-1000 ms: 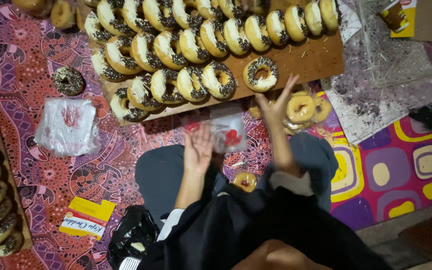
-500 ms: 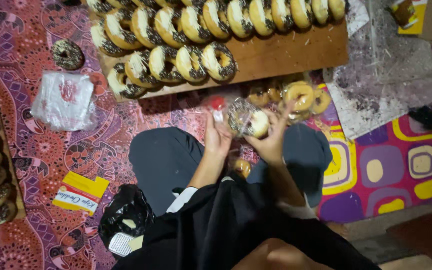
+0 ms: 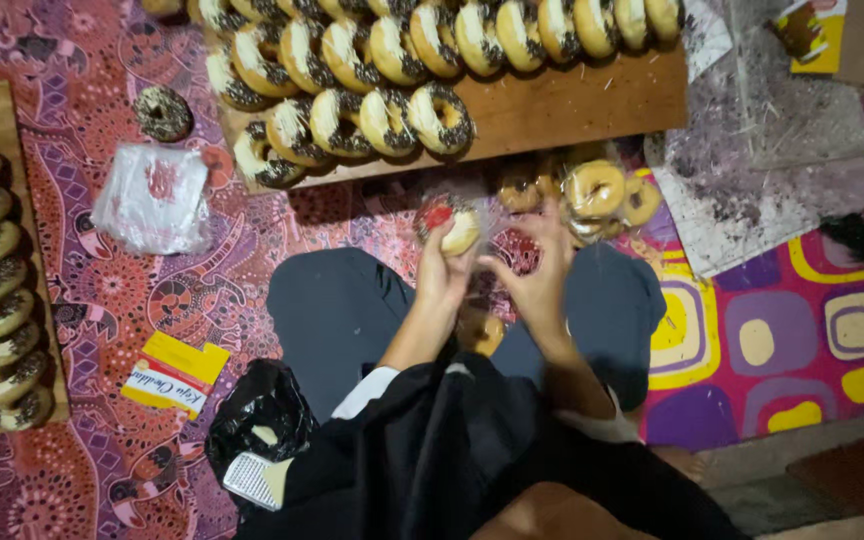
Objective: The person sits on a patterned floor and repeatedly picks up doughnuts from a wooden board, places them into small plastic bags, and sets the bags aside. The person handles doughnuts one at a time and continues the process throughout the clip.
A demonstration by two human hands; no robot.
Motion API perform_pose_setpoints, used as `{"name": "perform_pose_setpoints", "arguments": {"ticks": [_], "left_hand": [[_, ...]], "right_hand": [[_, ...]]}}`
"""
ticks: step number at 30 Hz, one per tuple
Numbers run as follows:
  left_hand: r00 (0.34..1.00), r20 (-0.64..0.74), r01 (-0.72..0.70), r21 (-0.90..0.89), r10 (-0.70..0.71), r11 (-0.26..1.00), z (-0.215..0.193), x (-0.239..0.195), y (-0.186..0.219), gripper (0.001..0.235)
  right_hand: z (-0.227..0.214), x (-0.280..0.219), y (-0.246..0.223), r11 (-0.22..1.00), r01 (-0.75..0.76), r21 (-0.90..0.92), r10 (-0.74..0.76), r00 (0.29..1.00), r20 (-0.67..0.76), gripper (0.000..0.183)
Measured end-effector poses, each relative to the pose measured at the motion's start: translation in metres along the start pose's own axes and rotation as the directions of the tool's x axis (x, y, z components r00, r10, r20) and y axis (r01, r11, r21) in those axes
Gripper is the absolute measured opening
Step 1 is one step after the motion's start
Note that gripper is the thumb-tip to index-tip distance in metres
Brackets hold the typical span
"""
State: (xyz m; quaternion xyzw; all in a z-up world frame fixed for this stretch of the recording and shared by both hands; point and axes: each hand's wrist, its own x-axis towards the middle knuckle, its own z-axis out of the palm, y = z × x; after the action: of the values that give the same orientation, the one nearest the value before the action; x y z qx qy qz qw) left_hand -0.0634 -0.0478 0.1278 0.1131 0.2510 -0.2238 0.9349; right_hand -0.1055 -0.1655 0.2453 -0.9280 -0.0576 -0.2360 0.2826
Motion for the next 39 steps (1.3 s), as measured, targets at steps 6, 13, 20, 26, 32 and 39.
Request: {"name": "perform_pose_setpoints", "arguments": {"ticks": [6, 13, 20, 26, 32, 39], "left_hand": [[0.999, 0.030, -0.027, 0.516, 0.014, 0.856, 0.013, -0.049, 0.024, 0.036], [0.897, 0.432, -0.396, 0.697, 0.092, 0.598, 0.037, -0.107, 0.026, 0.035], [0.842, 0.535, -0.537, 0.819, -0.068, -0.201, 0.074, -0.177, 0.052, 0.028], [0.913, 0.406, -0.396, 0.908, 0.050, -0.137, 0.054, -0.178, 0.040, 0.022], [0.758, 0.629, -0.624, 0.624, -0.172, -0.470, 0.035, -0.178, 0.032, 0.019], [0.874, 0.484, -0.477, 0.870, 0.034, -0.126, 0.045, -0.179, 0.047, 0.024]], "right_hand": [[-0.015, 0.007, 0.027, 0.985, -0.111, 0.135, 0.055, 0.929, 0.365, 0.018], [-0.059, 0.009, -0.009, 0.919, 0.392, 0.046, -0.384, 0.861, 0.335, 0.030], [-0.108, 0.026, 0.010, 0.877, 0.456, -0.150, -0.332, 0.802, 0.496, 0.018], [-0.096, -0.020, -0.007, 0.915, 0.367, 0.167, -0.402, 0.814, 0.419, 0.032], [-0.097, 0.033, -0.008, 0.856, 0.517, -0.018, -0.429, 0.728, 0.535, 0.011], [-0.094, 0.010, -0.029, 0.858, 0.451, 0.248, -0.514, 0.744, 0.427, 0.029]]}}
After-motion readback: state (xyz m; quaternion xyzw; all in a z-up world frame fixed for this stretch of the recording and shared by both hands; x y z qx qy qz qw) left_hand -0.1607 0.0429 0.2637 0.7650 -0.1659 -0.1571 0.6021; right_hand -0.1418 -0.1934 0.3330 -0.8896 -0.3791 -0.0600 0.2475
